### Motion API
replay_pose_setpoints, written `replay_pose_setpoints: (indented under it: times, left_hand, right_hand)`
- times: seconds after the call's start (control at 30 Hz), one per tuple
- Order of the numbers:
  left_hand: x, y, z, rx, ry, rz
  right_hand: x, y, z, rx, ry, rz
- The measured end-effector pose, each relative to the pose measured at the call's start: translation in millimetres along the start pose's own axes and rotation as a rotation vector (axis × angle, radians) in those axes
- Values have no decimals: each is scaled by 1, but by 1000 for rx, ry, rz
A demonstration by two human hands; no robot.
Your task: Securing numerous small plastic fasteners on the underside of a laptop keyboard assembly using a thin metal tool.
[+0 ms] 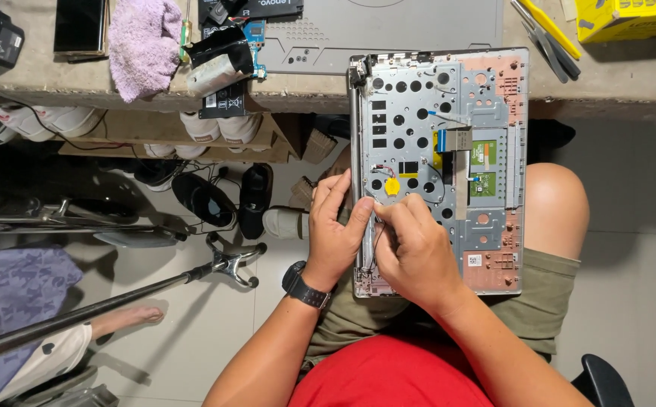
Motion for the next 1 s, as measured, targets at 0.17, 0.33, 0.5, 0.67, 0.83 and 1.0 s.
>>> replay_pose_setpoints:
  times: [0.17,0.33,0.5,0.67,0.83,1.0]
  left_hand:
    - [0,-1,2,0,-5,1]
    - [1,-1,1,12,-16,4]
    - [2,0,1,5,-22,3]
    - [-1,-1,5,-25,-9,2]
    - [0,0,3,-25,4,1]
    - [-1,3,5,30,22,-33]
  right_hand:
    - [-1,2,1,1,2,14]
    - [0,2,-1,-9,23,35]
    - [9,7,0,80,25,139]
    - [15,9,-8,166,-27,207]
    - [15,2,-7,132,-31,198]
    - [9,-17,-12,27,-5,98]
Point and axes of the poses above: each hand's wrist, its own x-axis away from the middle knuckle, its own y-axis out of the palm, z = x × y, the point moved 9 cm from there along -x, towards the middle knuckle, and after that the axes turned 15 degrees about y, right-handed, at the moved point
